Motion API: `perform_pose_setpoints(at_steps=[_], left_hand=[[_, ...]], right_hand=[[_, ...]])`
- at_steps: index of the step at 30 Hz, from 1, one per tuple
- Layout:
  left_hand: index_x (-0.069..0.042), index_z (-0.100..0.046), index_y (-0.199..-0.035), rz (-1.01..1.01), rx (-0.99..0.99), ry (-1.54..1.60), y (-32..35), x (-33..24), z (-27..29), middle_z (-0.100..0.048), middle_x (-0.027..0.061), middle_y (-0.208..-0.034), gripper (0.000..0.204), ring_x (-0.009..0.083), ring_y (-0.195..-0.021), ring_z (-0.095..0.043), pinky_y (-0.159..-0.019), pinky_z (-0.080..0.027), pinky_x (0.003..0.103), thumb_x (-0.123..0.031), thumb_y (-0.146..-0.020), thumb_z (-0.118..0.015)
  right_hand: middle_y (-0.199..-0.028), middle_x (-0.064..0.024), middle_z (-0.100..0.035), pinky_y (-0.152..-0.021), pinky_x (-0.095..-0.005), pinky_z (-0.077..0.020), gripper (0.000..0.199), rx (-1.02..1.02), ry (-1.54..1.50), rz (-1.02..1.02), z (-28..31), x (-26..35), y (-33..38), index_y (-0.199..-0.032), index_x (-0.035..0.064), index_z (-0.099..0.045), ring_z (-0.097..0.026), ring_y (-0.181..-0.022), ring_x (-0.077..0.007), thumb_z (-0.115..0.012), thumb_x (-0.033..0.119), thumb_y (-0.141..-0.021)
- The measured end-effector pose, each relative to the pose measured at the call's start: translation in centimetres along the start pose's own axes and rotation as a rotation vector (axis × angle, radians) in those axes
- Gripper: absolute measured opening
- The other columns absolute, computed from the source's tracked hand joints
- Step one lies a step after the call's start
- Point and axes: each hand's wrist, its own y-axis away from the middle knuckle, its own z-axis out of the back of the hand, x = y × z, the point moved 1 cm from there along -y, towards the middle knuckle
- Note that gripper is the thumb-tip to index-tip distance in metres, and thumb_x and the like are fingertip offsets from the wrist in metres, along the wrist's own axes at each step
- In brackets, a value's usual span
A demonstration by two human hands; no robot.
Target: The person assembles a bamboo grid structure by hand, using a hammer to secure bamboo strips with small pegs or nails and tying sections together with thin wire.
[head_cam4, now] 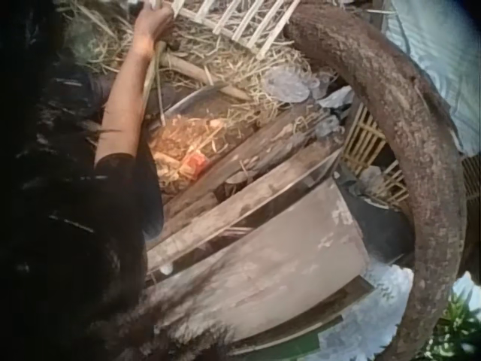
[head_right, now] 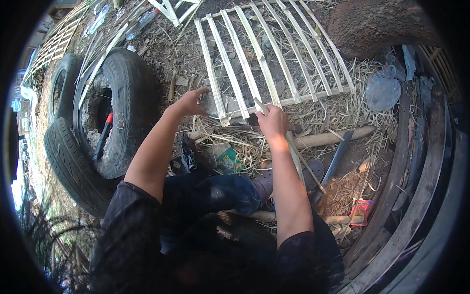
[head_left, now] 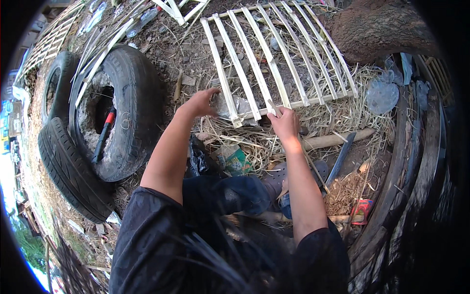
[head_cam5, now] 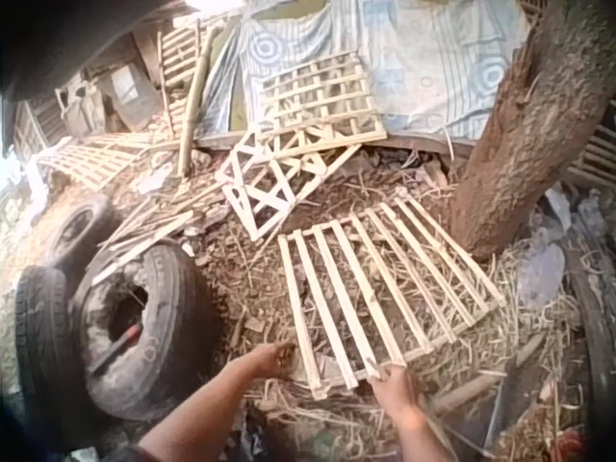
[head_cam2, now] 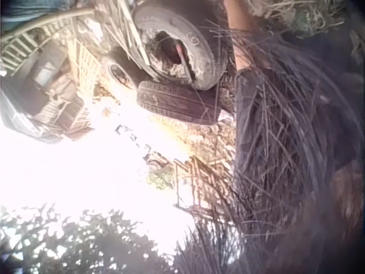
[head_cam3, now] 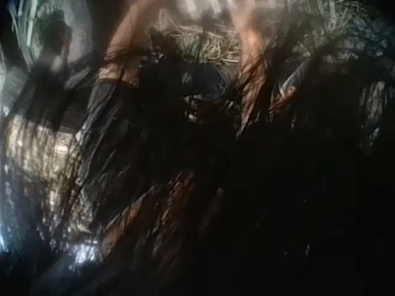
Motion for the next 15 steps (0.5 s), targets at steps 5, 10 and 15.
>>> perform_pose_setpoints(at_steps=[5,10,15], left_hand=[[-0.020,-0.031,-0.139,0.047,0.034,0.142,0.7,2.2,-1.9,-0.046,0.0190,-0.132,0.097,0.0342,-0.121,-0.046,-0.103,-0.037,0.040,-0.021,-0.057,-0.084],[-0.012,-0.029,-0.139,0.201,0.018,-0.231,1.4,1.2,-2.2,-0.050,0.0146,-0.129,0.093,0.0309,-0.122,-0.046,-0.102,-0.036,0.041,-0.027,-0.063,-0.080],[-0.013,-0.060,-0.113,0.560,0.317,-0.475,3.8,3.9,-0.2,-0.065,0.0093,-0.103,0.040,0.0206,-0.103,-0.060,-0.090,-0.044,0.038,-0.016,-0.074,-0.069]], right_hand=[[-0.067,-0.0129,-0.063,-0.061,-0.0402,-0.0456,0.028,0.017,-0.009,-0.006,-0.3,0.0,0.3,-0.075,0.0038,-0.064,-0.061,-0.065,-0.0307,-0.073,0.029,-0.071],[-0.075,-0.0149,-0.065,-0.065,-0.0445,-0.0459,0.027,0.032,0.065,-0.005,0.2,1.1,0.7,-0.080,0.0055,-0.066,-0.063,-0.075,-0.0345,-0.070,0.031,-0.073],[-0.074,-0.0146,-0.065,-0.066,-0.0446,-0.0462,0.027,0.038,0.042,-0.030,0.1,1.1,0.9,-0.079,0.0061,-0.067,-0.063,-0.075,-0.0345,-0.070,0.032,-0.073]])
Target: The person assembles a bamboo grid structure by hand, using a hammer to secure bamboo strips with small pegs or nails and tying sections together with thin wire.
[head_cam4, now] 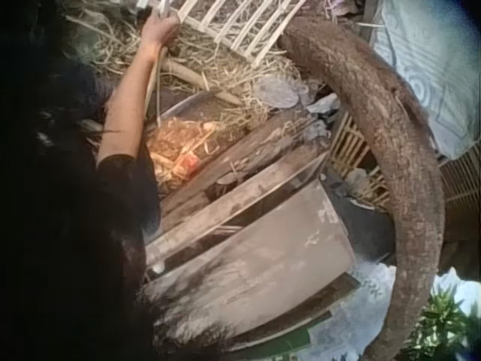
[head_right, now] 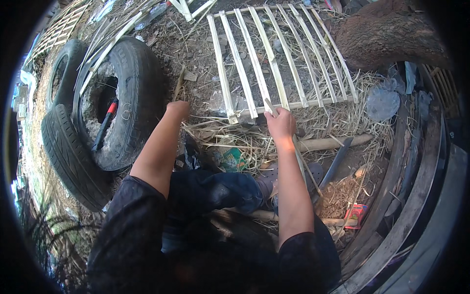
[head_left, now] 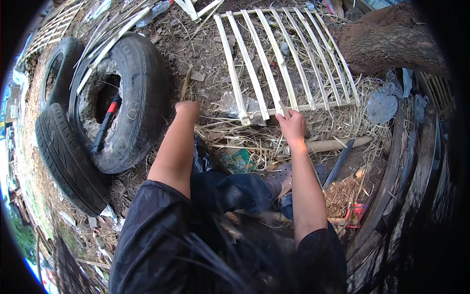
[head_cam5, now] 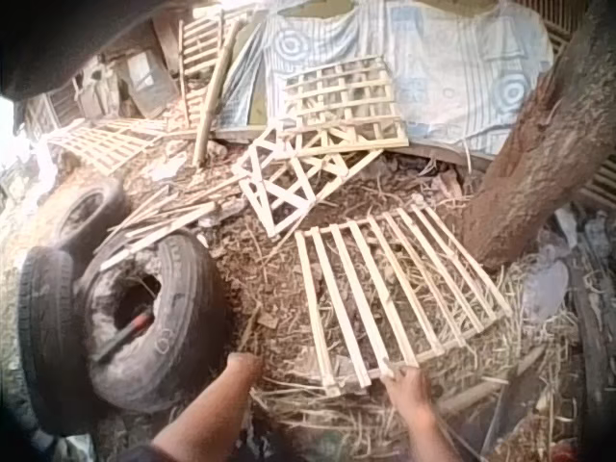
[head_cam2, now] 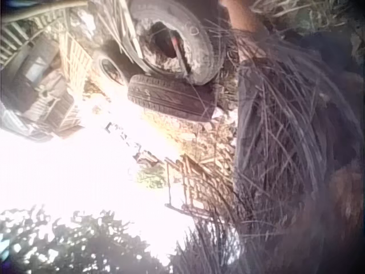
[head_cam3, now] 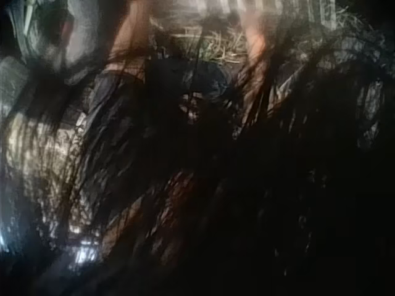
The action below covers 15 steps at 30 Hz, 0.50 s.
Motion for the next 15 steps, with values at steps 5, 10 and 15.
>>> perform_pose_setpoints(at_steps=[5,10,15], left_hand=[[-0.008,-0.063,-0.103,0.068,0.689,-0.037,0.0,4.0,2.9,-0.063,0.0082,-0.109,0.036,0.0177,-0.083,-0.063,-0.080,-0.049,0.036,-0.036,-0.081,-0.066],[-0.006,-0.058,-0.117,-0.039,0.195,0.311,2.9,1.1,9.3,-0.063,0.0164,-0.106,0.057,0.0266,-0.085,-0.065,-0.065,-0.053,0.036,-0.047,-0.077,-0.067],[0.007,-0.058,-0.104,-0.143,-0.425,1.091,-4.6,-5.2,6.5,-0.064,0.0127,-0.084,0.053,0.0192,-0.073,-0.062,-0.061,-0.050,0.032,-0.042,-0.083,-0.063]], right_hand=[[-0.075,-0.0141,-0.066,-0.067,-0.0440,-0.0468,0.026,-0.034,0.026,-0.008,-0.7,-0.5,-0.4,-0.082,0.0066,-0.068,-0.063,-0.076,-0.0342,-0.070,0.031,-0.073],[-0.078,-0.0147,-0.067,-0.068,-0.0440,-0.0470,0.025,-0.044,-0.001,0.011,-1.0,-0.4,-0.2,-0.086,0.0069,-0.068,-0.063,-0.077,-0.0342,-0.070,0.028,-0.074],[-0.076,-0.0146,-0.066,-0.069,-0.0442,-0.0470,0.024,-0.035,-0.014,0.024,1.0,2.2,0.5,-0.088,0.0074,-0.068,-0.063,-0.077,-0.0345,-0.069,0.027,-0.075]])
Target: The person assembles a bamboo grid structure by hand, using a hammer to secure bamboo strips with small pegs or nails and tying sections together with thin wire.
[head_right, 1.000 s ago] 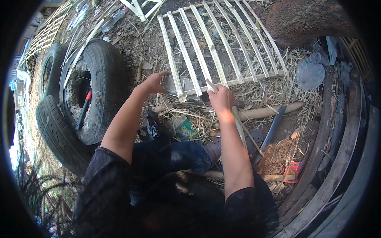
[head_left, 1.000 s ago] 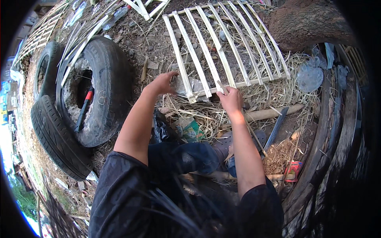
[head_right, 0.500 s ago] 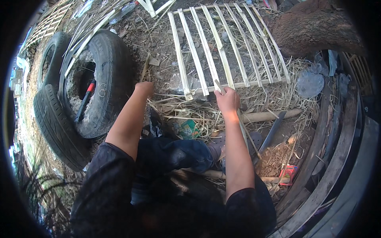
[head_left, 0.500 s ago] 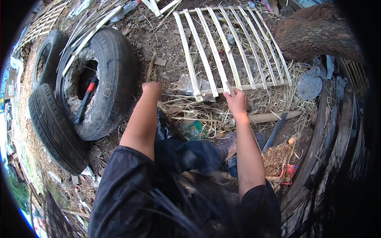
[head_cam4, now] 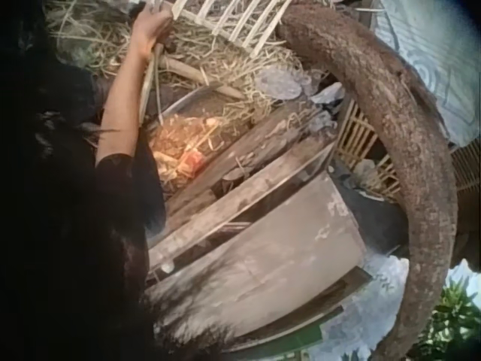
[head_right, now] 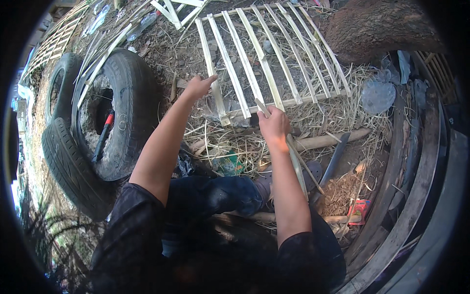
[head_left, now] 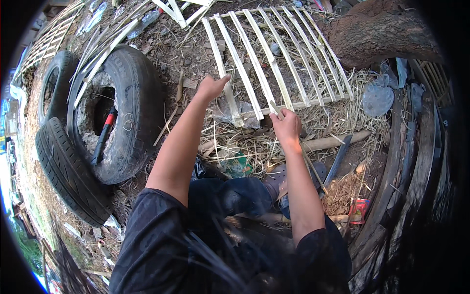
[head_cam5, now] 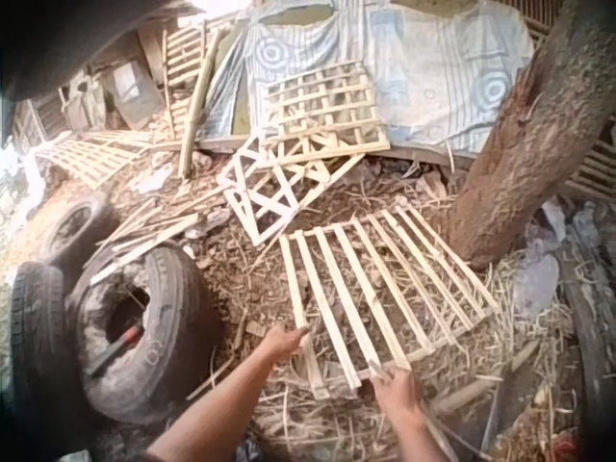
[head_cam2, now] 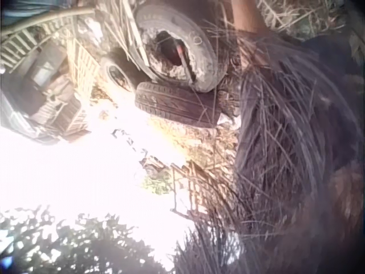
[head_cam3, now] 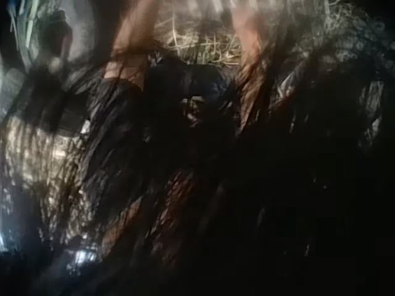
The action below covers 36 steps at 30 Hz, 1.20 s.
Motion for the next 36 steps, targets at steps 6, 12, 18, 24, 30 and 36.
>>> perform_pose_setpoints(at_steps=[6,12,18,24,30,36], left_hand=[[0.001,-0.060,-0.093,-0.131,-0.040,0.862,2.1,-1.7,-1.1,-0.057,0.0019,-0.066,0.023,0.0085,-0.057,-0.052,-0.054,-0.044,0.023,-0.019,-0.095,-0.049],[0.002,-0.060,-0.087,-0.186,-0.109,0.936,5.0,-0.5,-1.6,-0.057,0.0028,-0.061,0.025,0.0102,-0.052,-0.054,-0.051,-0.044,0.023,-0.020,-0.095,-0.049],[0.002,-0.059,-0.090,-0.223,-0.157,0.992,12.6,-4.5,-2.5,-0.056,0.0031,-0.059,0.022,0.0093,-0.051,-0.052,-0.050,-0.042,0.023,-0.019,-0.093,-0.053],[0.005,-0.057,-0.100,-0.210,-0.136,1.042,19.3,-6.6,-1.1,-0.054,0.0025,-0.061,0.028,0.0095,-0.057,-0.051,-0.057,-0.042,0.023,-0.021,-0.094,-0.052],[0.005,-0.055,-0.102,-0.235,-0.290,1.193,24.9,-6.0,1.1,-0.050,0.0033,-0.061,0.028,0.0118,-0.060,-0.052,-0.058,-0.044,0.025,-0.022,-0.094,-0.053],[0.001,-0.055,-0.102,-0.372,-0.442,1.127,18.7,-6.3,-1.4,-0.053,0.0029,-0.064,0.025,0.0095,-0.061,-0.052,-0.058,-0.044,0.024,-0.022,-0.095,-0.051]], right_hand=[[-0.078,-0.0159,-0.067,-0.072,-0.0422,-0.0483,0.029,-0.034,-0.050,0.041,2.5,5.5,1.3,-0.092,0.0052,-0.068,-0.064,-0.078,-0.0333,-0.071,0.028,-0.074],[-0.073,-0.0184,-0.065,-0.068,-0.0415,-0.0476,0.028,-0.044,-0.027,0.089,3.9,5.8,3.3,-0.085,0.0021,-0.068,-0.063,-0.070,-0.0351,-0.072,0.028,-0.073],[-0.058,-0.0104,-0.057,-0.056,-0.0329,-0.0426,0.023,-0.020,-0.145,-0.023,7.3,2.1,6.4,-0.079,-0.0034,-0.064,-0.053,-0.055,-0.0203,-0.071,0.018,-0.075],[-0.054,0.0039,-0.041,-0.049,-0.0255,-0.0310,0.015,0.033,-0.348,-0.067,10.8,1.6,11.2,-0.074,-0.0039,-0.060,-0.035,-0.054,-0.0051,-0.070,0.007,-0.076],[-0.053,0.0033,-0.039,-0.048,-0.0244,-0.0322,0.013,0.067,-0.434,0.123,12.6,3.0,13.0,-0.076,-0.0029,-0.062,-0.035,-0.053,-0.0045,-0.070,0.007,-0.076],[-0.058,-0.0053,-0.051,-0.055,-0.0315,-0.0414,0.025,0.023,-0.215,0.140,10.5,2.8,3.8,-0.071,-0.0022,-0.057,-0.048,-0.053,-0.0151,-0.074,0.017,-0.070]])
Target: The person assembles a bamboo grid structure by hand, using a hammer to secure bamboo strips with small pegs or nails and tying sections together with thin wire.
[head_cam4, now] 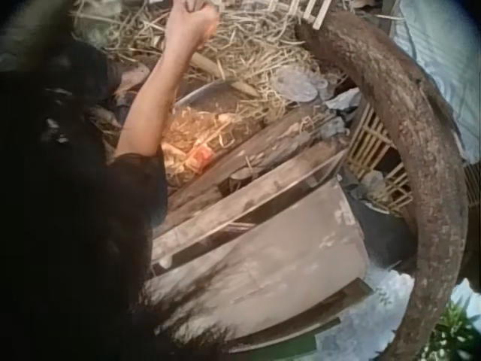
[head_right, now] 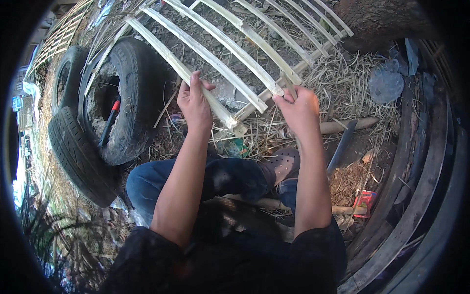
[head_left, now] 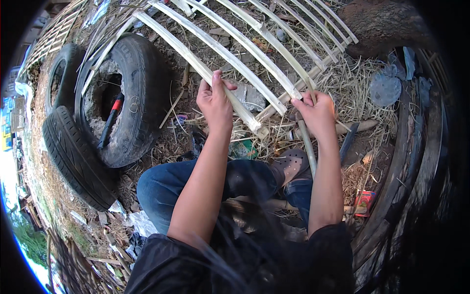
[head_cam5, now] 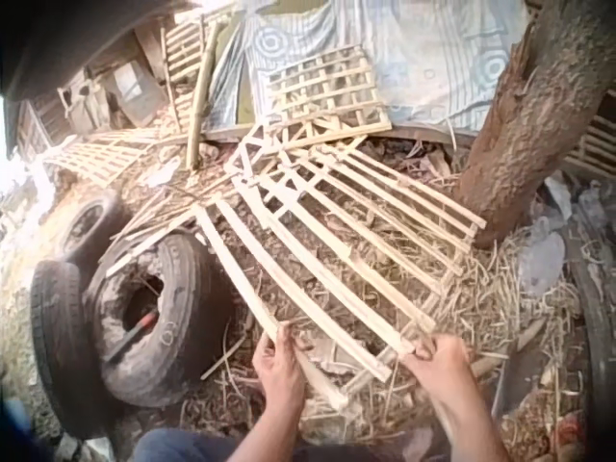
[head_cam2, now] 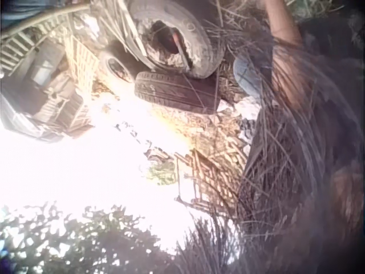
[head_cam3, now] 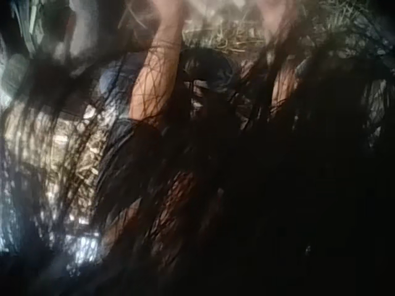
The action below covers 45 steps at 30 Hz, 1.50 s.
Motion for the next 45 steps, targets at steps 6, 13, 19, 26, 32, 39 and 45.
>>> perform_pose_setpoints(at_steps=[6,13,19,26,32,39,45], left_hand=[[-0.003,-0.049,-0.088,-0.083,-0.133,-0.307,-5.1,9.6,-0.5,-0.053,0.0052,-0.070,0.022,0.0113,-0.061,-0.047,-0.055,-0.036,0.027,-0.024,-0.092,-0.055],[0.000,-0.053,-0.100,-0.218,-0.110,-1.228,-5.7,13.8,2.5,-0.050,0.0165,-0.096,0.045,0.0330,-0.095,-0.046,-0.086,-0.029,0.047,-0.045,-0.090,-0.051],[-0.001,-0.053,-0.103,-0.074,-0.148,-1.384,-5.9,12.9,2.7,-0.050,0.0163,-0.102,0.049,0.0318,-0.099,-0.046,-0.087,-0.030,0.047,-0.047,-0.086,-0.055],[-0.014,-0.059,-0.108,-0.575,0.332,-1.389,-2.7,9.7,1.6,-0.050,0.0106,-0.116,0.034,0.0302,-0.117,-0.042,-0.104,-0.022,0.050,-0.029,-0.078,-0.063],[-0.026,-0.057,-0.120,-0.480,0.497,-1.742,-2.0,8.8,1.8,-0.043,0.0159,-0.134,0.041,0.0342,-0.132,-0.027,-0.109,-0.012,0.056,-0.042,-0.083,-0.056],[-0.032,-0.048,-0.128,-0.539,1.044,-1.831,-4.7,8.6,1.4,-0.043,0.0078,-0.136,0.047,0.0285,-0.137,-0.023,-0.109,-0.007,0.060,-0.056,-0.087,-0.045],[-0.020,-0.043,-0.131,-0.646,1.078,-1.904,-5.0,7.1,0.5,-0.043,0.0132,-0.134,0.056,0.0301,-0.134,-0.028,-0.108,-0.015,0.059,-0.054,-0.087,-0.048]], right_hand=[[-0.076,-0.0128,-0.065,-0.069,-0.0387,-0.0483,0.021,0.070,0.205,0.075,-5.9,-6.8,-9.5,-0.078,0.0040,-0.063,-0.064,-0.075,-0.0296,-0.072,0.022,-0.071],[-0.086,-0.0119,-0.067,-0.075,-0.0406,-0.0500,0.020,0.107,0.282,-0.050,-9.0,-8.8,-10.6,-0.091,0.0104,-0.068,-0.064,-0.084,-0.0309,-0.069,0.023,-0.074],[-0.077,-0.0125,-0.066,-0.070,-0.0412,-0.0494,0.018,0.146,0.276,-0.011,-8.9,-9.0,-11.0,-0.085,0.0096,-0.067,-0.063,-0.077,-0.0322,-0.069,0.024,-0.074],[-0.076,-0.0126,-0.066,-0.068,-0.0422,-0.0499,0.016,-0.010,0.245,0.005,-10.1,-9.5,-10.1,-0.083,0.0099,-0.067,-0.064,-0.077,-0.0319,-0.065,0.026,-0.079],[-0.073,-0.0117,-0.065,-0.064,-0.0412,-0.0490,0.025,-0.179,0.177,0.132,-6.6,-7.8,-5.7,-0.081,0.0056,-0.064,-0.063,-0.072,-0.0327,-0.065,0.031,-0.080],[-0.073,-0.0151,-0.061,-0.064,-0.0460,-0.0481,0.033,0.084,0.240,0.226,-7.5,-8.0,3.1,-0.088,0.0060,-0.053,-0.061,-0.070,-0.0363,-0.062,0.036,-0.079],[-0.085,-0.0159,-0.056,-0.070,-0.0469,-0.0476,0.023,0.003,0.274,0.359,-11.4,-10.1,2.0,-0.096,0.0064,-0.047,-0.058,-0.081,-0.0347,-0.053,0.025,-0.083]])
